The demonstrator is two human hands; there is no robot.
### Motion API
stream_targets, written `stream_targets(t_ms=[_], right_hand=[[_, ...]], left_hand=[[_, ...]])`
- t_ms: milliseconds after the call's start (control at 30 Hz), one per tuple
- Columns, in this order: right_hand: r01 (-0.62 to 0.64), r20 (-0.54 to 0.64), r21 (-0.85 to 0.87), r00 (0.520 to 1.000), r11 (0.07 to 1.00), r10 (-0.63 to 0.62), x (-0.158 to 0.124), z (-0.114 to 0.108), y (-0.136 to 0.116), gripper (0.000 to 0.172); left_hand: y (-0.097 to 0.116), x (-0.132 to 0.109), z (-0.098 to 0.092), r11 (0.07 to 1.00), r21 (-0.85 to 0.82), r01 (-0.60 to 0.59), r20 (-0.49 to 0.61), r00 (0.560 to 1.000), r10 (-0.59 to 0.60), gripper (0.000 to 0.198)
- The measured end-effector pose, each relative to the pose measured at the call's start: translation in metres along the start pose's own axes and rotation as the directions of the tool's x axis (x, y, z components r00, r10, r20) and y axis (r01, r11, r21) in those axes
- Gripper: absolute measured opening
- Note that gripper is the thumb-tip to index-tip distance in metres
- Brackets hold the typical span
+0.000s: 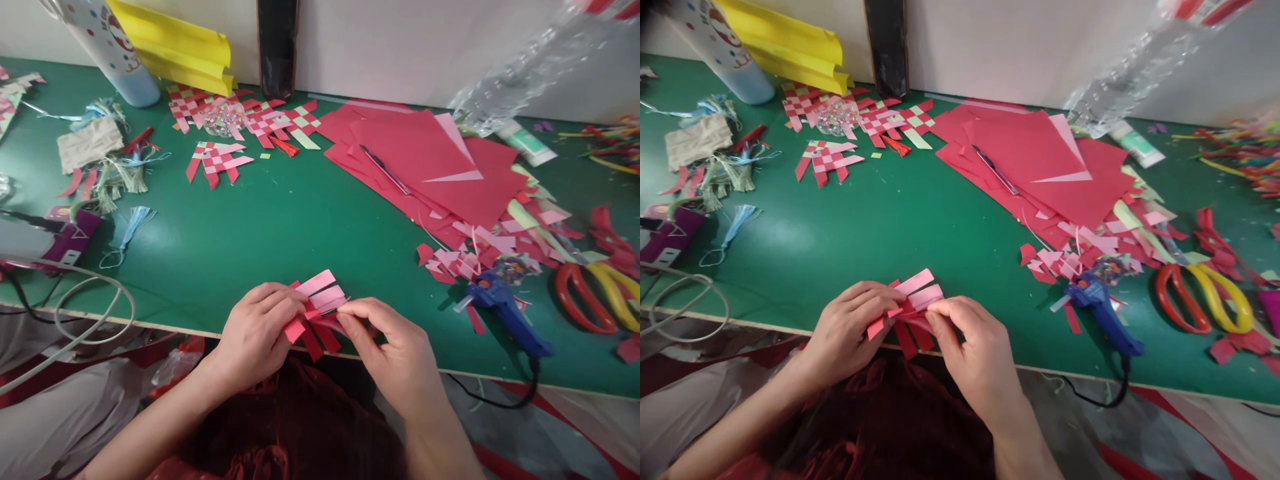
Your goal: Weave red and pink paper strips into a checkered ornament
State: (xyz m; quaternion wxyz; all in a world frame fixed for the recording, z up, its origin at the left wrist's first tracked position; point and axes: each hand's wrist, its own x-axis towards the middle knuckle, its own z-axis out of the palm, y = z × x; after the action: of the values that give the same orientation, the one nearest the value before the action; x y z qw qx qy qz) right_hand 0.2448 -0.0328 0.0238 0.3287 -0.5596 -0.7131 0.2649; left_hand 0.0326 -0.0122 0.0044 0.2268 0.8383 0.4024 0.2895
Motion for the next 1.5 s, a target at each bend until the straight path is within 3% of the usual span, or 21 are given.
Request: stream_targets(t_ms=[133, 533, 800, 967, 1067, 1400, 1500], right_hand=[[0.105, -0.029, 0.025, 0.994, 0.994, -0.105, 0.000, -0.002, -0.003, 0.008], [0.303, -0.087, -0.153, 0.944, 0.941, -0.318, 0.004, 0.006, -0.014, 0.015], [0.307, -0.131, -0.083, 0.940, 0.948, -0.315, -0.006, -0.005, -0.003, 0.020], [0.335, 0.113, -0.225, 0.942, 0.915, -0.317, -0.021, -0.005, 0.010, 0.021], [0.331, 0.157, -0.291, 0.942, 0.898, -0.297, -0.025, -0.001, 0.013, 0.024], [0.430, 0.071, -0.249, 0.902, 0.868, -0.426, -0.012, 0.002, 0.020, 0.016], [0.383, 0.046, -0.174, 0.923, 0.907, -0.381, -0.003, 0.003, 0.017, 0.013]], left_hand=[[0.002, 0.001, 0.001, 1.000, 0.015, 0.009, -0.007, 1.000, -0.009, 0.024], [0.002, 0.002, 0.001, 0.999, 0.042, -0.012, 0.009, 1.000, 0.011, 0.011], [0.004, 0.001, 0.005, 0.993, 0.119, 0.008, -0.039, 0.999, -0.004, 0.011], [0.004, 0.002, 0.004, 0.986, 0.166, 0.002, -0.062, 0.998, 0.009, 0.007], [0.005, 0.005, 0.004, 0.981, 0.192, -0.003, -0.080, 0.997, 0.019, 0.009], [0.006, 0.007, 0.004, 0.978, 0.209, 0.003, -0.131, 0.991, 0.024, 0.014], [0.006, 0.006, 0.004, 0.980, 0.197, 0.011, -0.138, 0.990, 0.017, 0.013]])
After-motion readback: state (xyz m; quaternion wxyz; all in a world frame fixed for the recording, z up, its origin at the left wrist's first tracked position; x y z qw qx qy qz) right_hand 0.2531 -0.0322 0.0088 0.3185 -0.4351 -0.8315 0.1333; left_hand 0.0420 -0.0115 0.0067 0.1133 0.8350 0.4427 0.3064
